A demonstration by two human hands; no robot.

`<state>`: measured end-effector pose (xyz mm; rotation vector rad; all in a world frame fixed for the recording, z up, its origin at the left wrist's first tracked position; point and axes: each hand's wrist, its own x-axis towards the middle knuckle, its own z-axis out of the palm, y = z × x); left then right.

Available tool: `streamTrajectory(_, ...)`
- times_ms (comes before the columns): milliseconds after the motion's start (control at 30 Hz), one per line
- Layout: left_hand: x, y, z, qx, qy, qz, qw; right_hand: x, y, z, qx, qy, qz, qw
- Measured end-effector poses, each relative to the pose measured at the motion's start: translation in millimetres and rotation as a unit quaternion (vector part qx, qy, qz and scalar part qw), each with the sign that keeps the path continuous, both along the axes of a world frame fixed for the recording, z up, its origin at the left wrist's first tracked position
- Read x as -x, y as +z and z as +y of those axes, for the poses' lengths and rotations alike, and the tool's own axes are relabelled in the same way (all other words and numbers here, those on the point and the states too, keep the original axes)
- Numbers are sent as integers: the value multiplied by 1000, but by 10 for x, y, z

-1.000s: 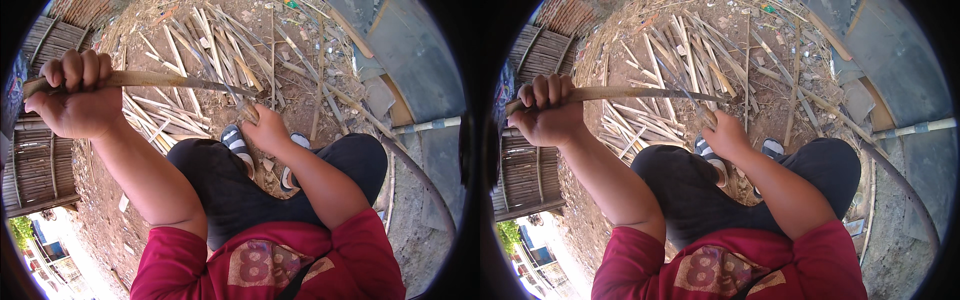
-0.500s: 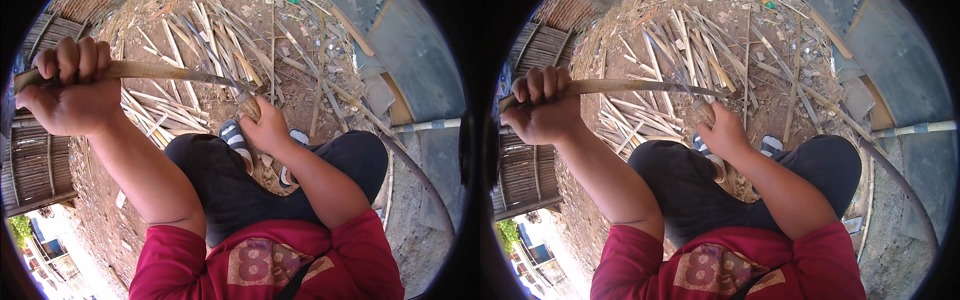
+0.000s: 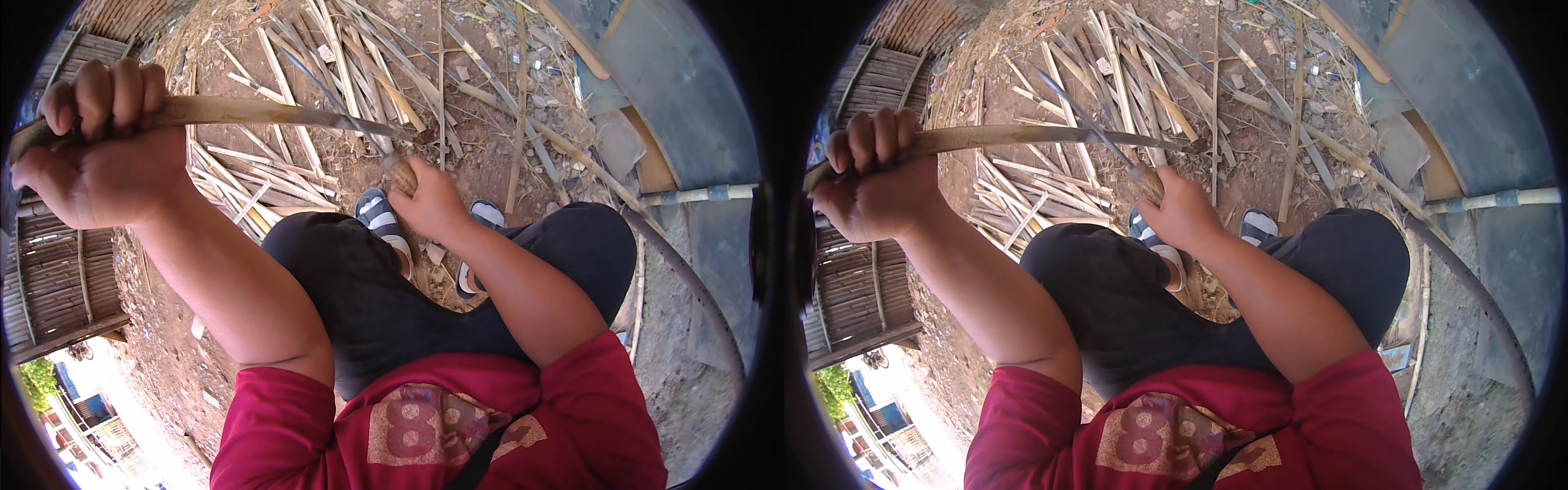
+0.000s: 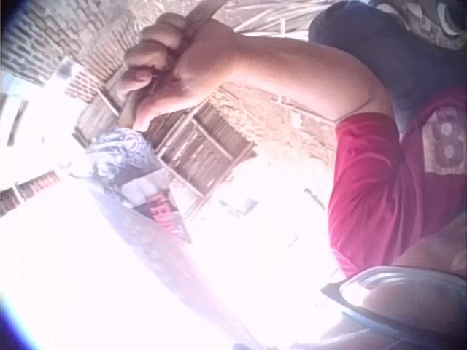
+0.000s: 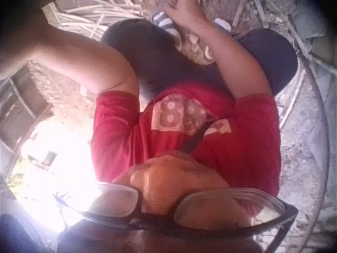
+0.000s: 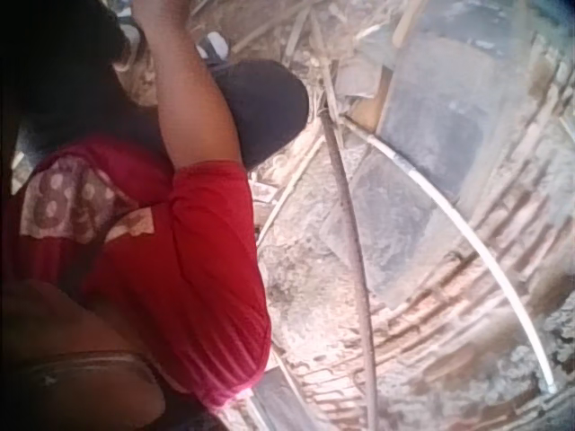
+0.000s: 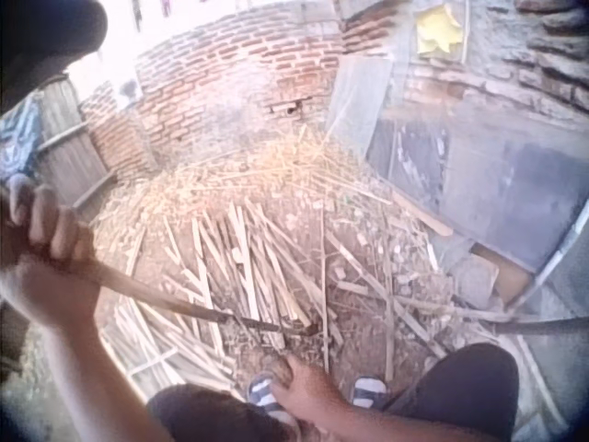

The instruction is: The person splits a piece of wood into thin strips by striking a machete with a hammer, then trims the resulting strips by hand using the machete blade.

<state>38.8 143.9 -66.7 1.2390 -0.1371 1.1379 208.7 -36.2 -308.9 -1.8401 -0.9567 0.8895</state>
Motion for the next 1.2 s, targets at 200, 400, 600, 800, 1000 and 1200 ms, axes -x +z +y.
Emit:
streamTrajectory(200, 108, -28, 50, 0, 76, 8, 997, -73, -534, 51, 84, -26, -21, 996)
streamTrajectory(400, 82, 0, 66, 7, 33, 8, 999, 5, -403, 29, 4, 5, -59, 998)
streamTrajectory(600, 96, -11, 22, 16, 77, 8, 997, -189, -782, 65, 84, -35, -13, 996)
streamTrajectory(800, 115, -13, 58, 11, 58, 3, 998, -292, -696, 187, 43, -82, 291, 952)
streamTrajectory(1000, 126, -20, 95, 11, 66, 2, 998, -393, -836, 120, 155, -192, 357, 901)
streamTrajectory(1200, 158, -28, 111, 2, 59, -3, 998, -406, -581, 145, 100, -12, 589, 802)
